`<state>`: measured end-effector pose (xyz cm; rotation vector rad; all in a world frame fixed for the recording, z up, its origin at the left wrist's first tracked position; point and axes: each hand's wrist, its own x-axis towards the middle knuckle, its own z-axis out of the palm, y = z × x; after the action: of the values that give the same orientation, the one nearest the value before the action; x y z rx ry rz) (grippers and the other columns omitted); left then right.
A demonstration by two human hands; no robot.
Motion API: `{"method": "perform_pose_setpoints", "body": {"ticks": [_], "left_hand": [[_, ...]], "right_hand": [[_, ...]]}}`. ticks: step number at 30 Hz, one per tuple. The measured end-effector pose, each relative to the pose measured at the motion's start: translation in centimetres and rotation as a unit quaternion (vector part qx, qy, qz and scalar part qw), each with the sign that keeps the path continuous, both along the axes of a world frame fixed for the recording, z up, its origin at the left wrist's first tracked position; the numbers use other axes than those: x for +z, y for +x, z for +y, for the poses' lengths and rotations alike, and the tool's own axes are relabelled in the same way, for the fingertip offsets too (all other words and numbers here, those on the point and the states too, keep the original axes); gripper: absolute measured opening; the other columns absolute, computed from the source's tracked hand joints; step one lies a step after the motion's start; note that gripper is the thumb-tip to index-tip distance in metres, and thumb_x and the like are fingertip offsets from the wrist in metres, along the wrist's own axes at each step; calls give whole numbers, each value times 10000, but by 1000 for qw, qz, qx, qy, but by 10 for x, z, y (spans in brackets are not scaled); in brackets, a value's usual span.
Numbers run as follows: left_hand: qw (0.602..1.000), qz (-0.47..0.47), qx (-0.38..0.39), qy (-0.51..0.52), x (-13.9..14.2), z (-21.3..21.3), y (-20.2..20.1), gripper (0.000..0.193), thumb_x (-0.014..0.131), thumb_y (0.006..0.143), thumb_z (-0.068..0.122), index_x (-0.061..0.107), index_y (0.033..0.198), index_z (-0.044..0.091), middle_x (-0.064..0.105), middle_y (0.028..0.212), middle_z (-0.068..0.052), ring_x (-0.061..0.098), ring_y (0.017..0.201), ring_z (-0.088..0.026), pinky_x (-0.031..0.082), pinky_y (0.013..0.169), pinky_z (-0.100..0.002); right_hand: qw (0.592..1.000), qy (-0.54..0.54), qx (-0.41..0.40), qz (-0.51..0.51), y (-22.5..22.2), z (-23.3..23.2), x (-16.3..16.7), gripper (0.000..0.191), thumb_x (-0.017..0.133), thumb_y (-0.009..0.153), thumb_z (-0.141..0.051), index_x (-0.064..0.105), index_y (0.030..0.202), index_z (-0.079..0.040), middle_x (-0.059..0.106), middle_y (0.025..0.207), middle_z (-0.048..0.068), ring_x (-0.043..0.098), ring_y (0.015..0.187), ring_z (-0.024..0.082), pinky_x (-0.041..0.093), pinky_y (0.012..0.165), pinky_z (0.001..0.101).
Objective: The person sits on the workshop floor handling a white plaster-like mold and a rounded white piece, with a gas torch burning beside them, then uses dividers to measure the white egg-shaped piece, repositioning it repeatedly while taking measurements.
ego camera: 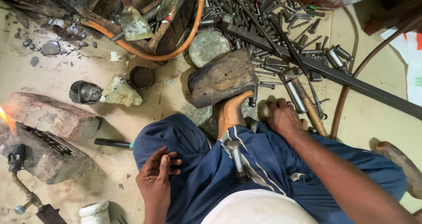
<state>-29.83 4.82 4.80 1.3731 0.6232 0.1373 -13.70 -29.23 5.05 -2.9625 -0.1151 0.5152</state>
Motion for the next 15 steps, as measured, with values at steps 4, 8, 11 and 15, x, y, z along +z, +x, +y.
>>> {"method": "perform_pose_setpoints", "body": {"ticks": [4, 8, 11, 15], "left_hand": [[1000, -8, -2, 2, 5, -2, -3, 317, 603, 993, 93, 646, 1254, -82, 758, 1027, -193, 755, 814, -214, 628, 648, -307], [999, 23, -10, 24, 6, -2, -2, 312, 606, 991, 83, 656, 1250, -83, 767, 1014, -205, 757, 815, -221, 628, 644, -311], [1000, 8, -10, 5, 7, -2, 0, 312, 606, 988, 79, 652, 1247, -90, 758, 1027, -206, 755, 809, -229, 625, 637, -318], [1000, 0, -6, -1, 4, -2, -4, 317, 601, 993, 82, 644, 1255, -91, 755, 1033, -205, 756, 813, -225, 627, 644, -319]], "right_hand": [[990, 116, 28, -70, -1, -10, 1, 730, 792, 673, -63, 600, 1376, -96, 586, 1390, 186, 626, 1158, 408, 531, 996, 449], [988, 134, -29, -71, -6, -17, 4, 785, 882, 703, -205, 571, 1414, -88, 615, 1266, 198, 618, 1167, 412, 523, 992, 467], [991, 112, -31, -72, -4, -10, 10, 787, 888, 702, -230, 575, 1413, -108, 612, 1261, 195, 629, 1120, 420, 538, 950, 485], [995, 74, 24, -64, 3, 0, 16, 724, 872, 688, -222, 615, 1360, -140, 586, 1273, 201, 630, 1042, 445, 549, 880, 514]]}}
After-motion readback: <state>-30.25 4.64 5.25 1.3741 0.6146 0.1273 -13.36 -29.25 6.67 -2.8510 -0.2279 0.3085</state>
